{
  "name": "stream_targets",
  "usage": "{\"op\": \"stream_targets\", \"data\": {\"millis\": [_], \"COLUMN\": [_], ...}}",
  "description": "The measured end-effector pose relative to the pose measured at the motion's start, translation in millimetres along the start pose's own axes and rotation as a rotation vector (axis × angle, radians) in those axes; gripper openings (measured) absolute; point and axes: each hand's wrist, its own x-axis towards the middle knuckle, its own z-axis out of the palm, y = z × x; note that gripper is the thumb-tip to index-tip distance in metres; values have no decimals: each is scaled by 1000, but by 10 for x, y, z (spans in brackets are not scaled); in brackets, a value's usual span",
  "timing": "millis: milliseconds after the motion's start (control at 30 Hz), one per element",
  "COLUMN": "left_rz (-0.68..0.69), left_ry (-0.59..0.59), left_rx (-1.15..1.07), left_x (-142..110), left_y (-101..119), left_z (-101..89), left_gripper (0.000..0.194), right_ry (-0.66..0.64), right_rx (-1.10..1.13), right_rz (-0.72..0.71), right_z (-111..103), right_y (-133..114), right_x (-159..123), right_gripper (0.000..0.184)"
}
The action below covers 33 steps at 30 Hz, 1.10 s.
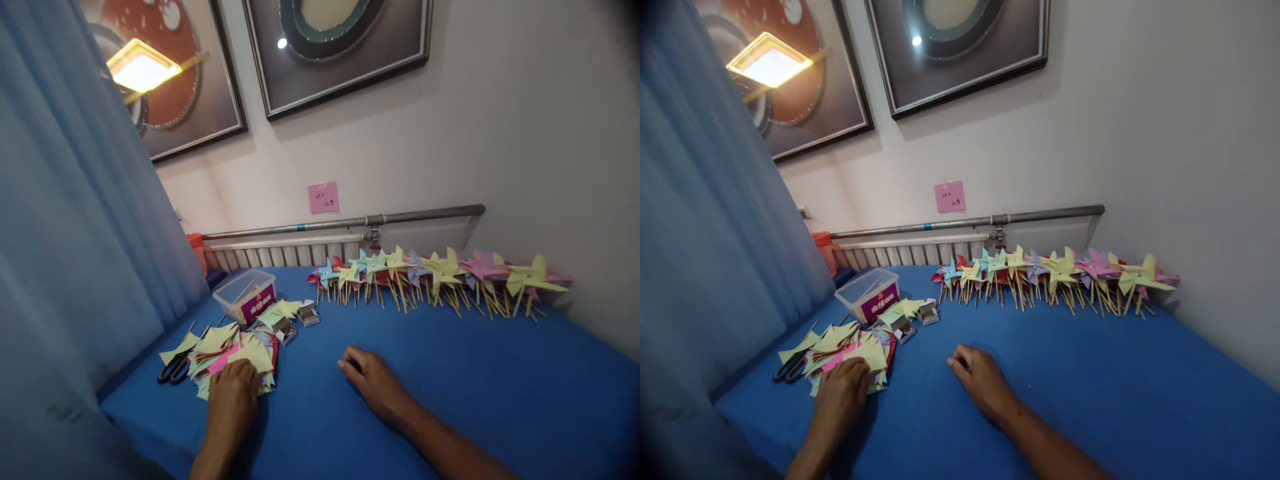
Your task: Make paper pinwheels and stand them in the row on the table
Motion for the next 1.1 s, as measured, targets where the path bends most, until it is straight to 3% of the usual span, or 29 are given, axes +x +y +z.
{"op": "stream_targets", "data": {"millis": [167, 300, 400, 467, 567, 633, 700, 767, 867, 967, 1100], "left_rz": [-142, -385, -536, -582, -595, -549, -491, -469, -479, -514, -519], "left_ry": [59, 207, 374, 410, 268, 22, -248, -382, -344, -297, -336], "left_rx": [-181, -504, -733, -961, -1469, -1733, -1877, -1912, -1895, -1848, -1809], "left_x": [6, 60, 207, 375, 693, 901, 1068, 1177, 1220, 1141, 991], "left_y": [-49, -60, 58, 218, 564, 825, 1072, 1281, 1506, 1623, 1660], "left_z": [26, -113, -263, -306, -247, -149, -22, 128, 367, 549, 600], "left_gripper": [31, 28, 31, 32, 32, 31, 31, 30, 28, 29, 30], "right_ry": [1, 17, 61, 101, 152, 200, 250, 261, 238, 211, 270], "right_rx": [-1, 9, 19, 41, 120, 262, 503, 746, 970, 1043, 1070], "right_rz": [6, 9, 14, 6, 15, 87, 166, 217, 229, 232, 276], "right_z": [-7, -16, -7, 8, 31, 31, 7, -34, -85, -82, -28], "right_y": [18, 4, -1, 5, 50, 109, 177, 226, 231, 200, 236], "right_x": [-7, -16, -26, -30, -4, 45, 103, 147, 166, 176, 217], "right_gripper": [30, 30, 29, 29, 30, 37, 51, 62, 63, 55, 51]}}
